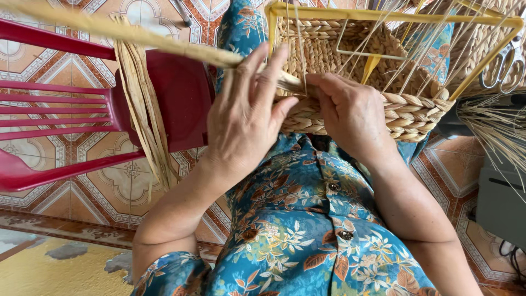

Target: The person weaves a basket by hand, threading dried palm strips through a yellow metal frame. They repeatedly pull and tuck the strips to build up the basket walls, occasionally adjusting the frame and selecting new strips from a nearby pile.

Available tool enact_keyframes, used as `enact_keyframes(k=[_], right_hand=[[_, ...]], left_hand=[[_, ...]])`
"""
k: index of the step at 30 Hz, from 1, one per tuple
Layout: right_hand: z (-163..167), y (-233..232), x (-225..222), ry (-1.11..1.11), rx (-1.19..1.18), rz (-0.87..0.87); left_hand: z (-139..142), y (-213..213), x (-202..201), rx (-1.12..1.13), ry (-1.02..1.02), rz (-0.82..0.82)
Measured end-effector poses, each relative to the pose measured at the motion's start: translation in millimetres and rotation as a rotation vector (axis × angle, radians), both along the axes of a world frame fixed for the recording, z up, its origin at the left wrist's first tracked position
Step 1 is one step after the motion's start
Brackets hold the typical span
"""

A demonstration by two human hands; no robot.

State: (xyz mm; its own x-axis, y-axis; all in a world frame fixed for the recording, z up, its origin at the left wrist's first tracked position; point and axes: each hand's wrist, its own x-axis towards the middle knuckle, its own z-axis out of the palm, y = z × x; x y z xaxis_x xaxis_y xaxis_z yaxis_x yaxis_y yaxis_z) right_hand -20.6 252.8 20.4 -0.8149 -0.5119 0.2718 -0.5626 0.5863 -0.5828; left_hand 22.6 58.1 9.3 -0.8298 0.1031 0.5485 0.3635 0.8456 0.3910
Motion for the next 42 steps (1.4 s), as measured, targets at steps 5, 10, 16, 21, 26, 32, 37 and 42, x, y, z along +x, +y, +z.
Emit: enact_keyframes(k=[5,10,16,21,26,32,37,42], right_hand=[[-7.2,-2.1,-0.8,-0.082,-0.173,-0.059],[-14.6,-4.3,0.1,-0.104,-0.189,-0.092],[13.3,7.4,-4.7,-0.229,-0.218,-0.201],[22.5,-1.2,11.4,0.027,-0.079,0.071],[-5.1,-9.1,-0.1,0.026,-0.077,0.019],[-17.7,-6.8,-0.3,0.057,-0.118,-0.006],[-9.4,-0.1,-8.3,-0.475,-0.348,-0.066],[-9.5,-5.3,-10.3,-0.377,-0.309,-0.080]], left_hand=[[10.3,-29.8,7.3,-0.245,-0.238,0.039],[16.0,-30.7,4.5,-0.218,-0.144,-0.031],[9.2,-8.4,6.6,-0.351,-0.128,-0.140],[31.3,-30.6,-0.8,-0.253,-0.176,-0.268],[66.0,-38.6,9.6,-0.093,0.217,-0.295],[31.3,-10.9,-23.4,0.030,-0.508,-0.156],[5.5,-20.9,-53.8,0.271,-0.455,-0.356],[-1.9,-12.7,-24.2,0.179,-0.061,-0.455]])
